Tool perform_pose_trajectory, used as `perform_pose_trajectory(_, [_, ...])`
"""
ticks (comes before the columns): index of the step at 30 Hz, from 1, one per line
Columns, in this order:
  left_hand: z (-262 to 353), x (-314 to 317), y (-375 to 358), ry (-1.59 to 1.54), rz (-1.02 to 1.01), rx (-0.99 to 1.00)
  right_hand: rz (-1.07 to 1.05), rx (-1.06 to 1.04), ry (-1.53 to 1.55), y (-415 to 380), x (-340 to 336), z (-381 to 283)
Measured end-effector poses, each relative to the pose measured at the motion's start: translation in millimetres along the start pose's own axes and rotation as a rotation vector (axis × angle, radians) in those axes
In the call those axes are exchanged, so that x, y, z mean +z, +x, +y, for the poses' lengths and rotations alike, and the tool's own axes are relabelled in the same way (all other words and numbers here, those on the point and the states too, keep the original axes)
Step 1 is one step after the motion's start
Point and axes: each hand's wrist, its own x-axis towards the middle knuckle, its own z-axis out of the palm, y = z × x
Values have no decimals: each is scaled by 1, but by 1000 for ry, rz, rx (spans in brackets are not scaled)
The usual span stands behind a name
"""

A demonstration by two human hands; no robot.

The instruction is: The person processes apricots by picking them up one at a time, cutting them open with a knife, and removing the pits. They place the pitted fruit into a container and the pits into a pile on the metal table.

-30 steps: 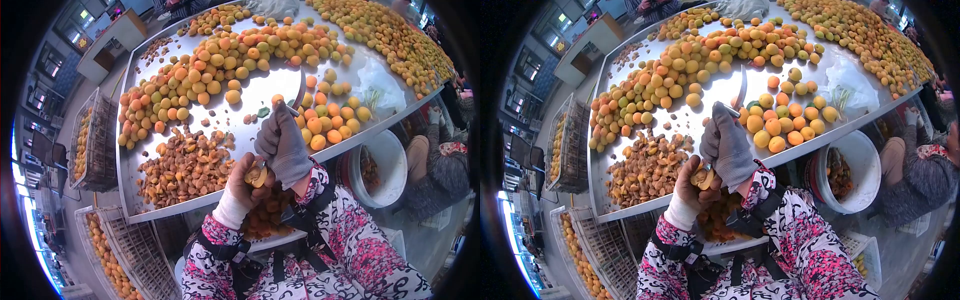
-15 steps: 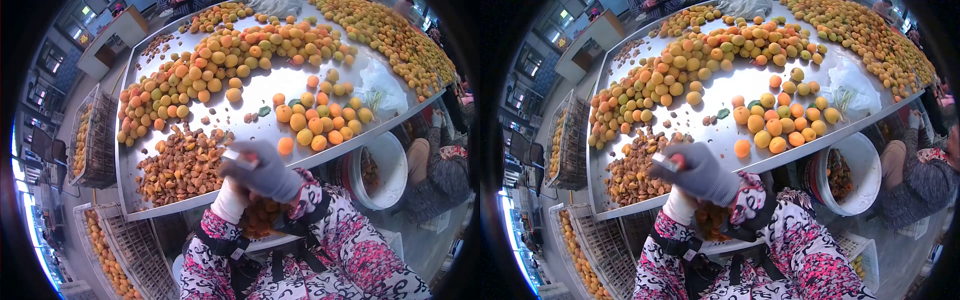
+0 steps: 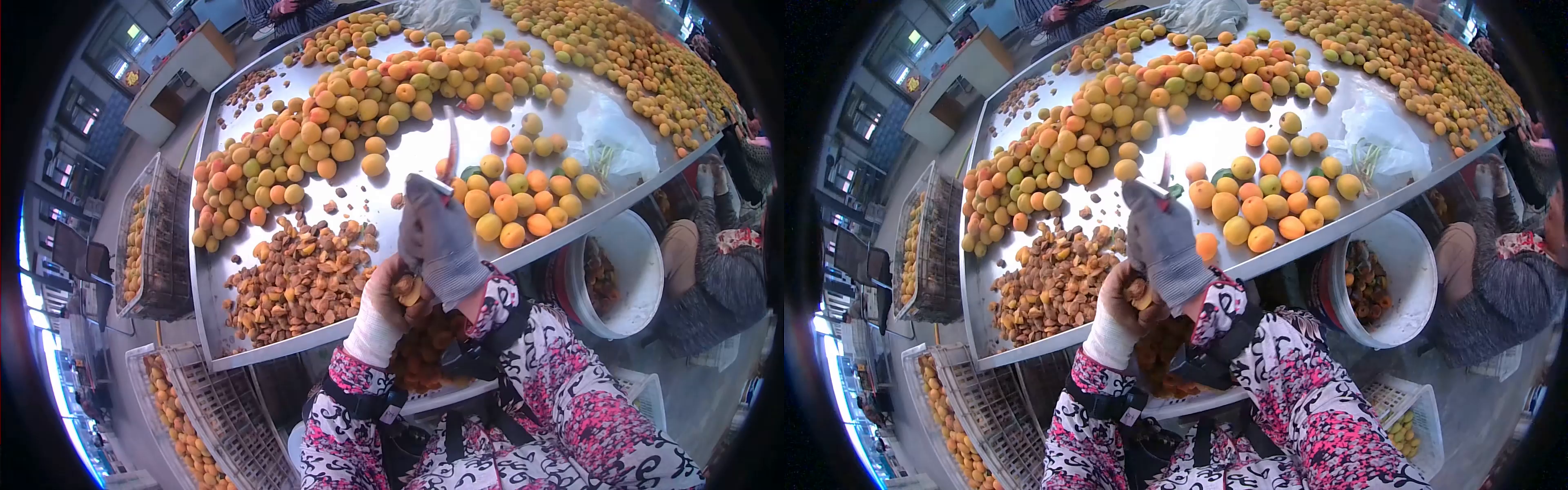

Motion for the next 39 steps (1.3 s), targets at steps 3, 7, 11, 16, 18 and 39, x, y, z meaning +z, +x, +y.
perform_pose_trajectory(3, [4,1,6,-231,-10,-134,-84,-35,-6,0,-3,-3])
perform_pose_trajectory(7, [-10,20,6,542,208,721,-101,-36,-27,-1,-4,-2])
perform_pose_trajectory(11, [11,-2,-2,-459,-194,-139,-119,115,188,4,-10,0])
perform_pose_trajectory(16, [17,1,-11,-706,-412,-187,-252,-10,-29,-12,2,2])
perform_pose_trajectory(18, [24,16,-18,-358,18,-86,-290,-6,-64,-14,2,5])
perform_pose_trajectory(39, [31,-9,28,-607,348,-168,-325,-577,-503,-4,-5,12])
